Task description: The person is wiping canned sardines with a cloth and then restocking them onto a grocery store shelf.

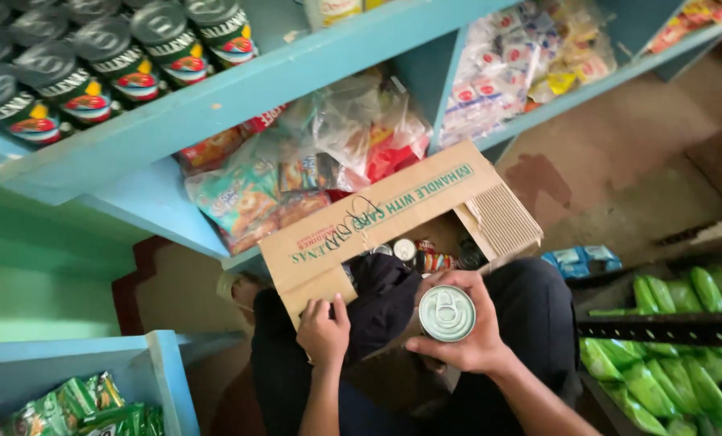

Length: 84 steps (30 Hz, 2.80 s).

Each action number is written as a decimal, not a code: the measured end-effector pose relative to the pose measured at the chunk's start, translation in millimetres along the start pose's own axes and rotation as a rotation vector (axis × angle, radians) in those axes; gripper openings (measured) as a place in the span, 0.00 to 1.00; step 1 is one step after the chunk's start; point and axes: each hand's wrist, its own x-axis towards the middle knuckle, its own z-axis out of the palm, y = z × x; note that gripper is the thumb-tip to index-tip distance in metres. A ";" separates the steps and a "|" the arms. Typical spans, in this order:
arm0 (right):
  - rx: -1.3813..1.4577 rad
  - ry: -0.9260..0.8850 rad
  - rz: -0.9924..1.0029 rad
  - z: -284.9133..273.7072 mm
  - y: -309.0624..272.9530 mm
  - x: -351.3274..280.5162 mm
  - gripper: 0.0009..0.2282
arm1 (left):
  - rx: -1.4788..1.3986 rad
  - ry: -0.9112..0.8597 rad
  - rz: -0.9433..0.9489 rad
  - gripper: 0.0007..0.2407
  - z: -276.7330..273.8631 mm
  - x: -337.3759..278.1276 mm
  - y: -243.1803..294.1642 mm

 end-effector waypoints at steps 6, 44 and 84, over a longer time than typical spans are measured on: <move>-0.200 -0.063 -0.366 -2.6 -18.6 10.2 0.32 | 0.082 -0.039 0.055 0.17 -9.0 -8.3 -0.3; -0.643 -0.209 0.094 -30.2 -8.2 -26.4 0.25 | -0.824 -0.412 0.245 0.07 -171.5 13.5 147.2; -0.350 -0.296 0.319 -18.8 16.9 -62.0 0.14 | -0.817 -0.416 0.378 0.03 -161.2 23.0 142.0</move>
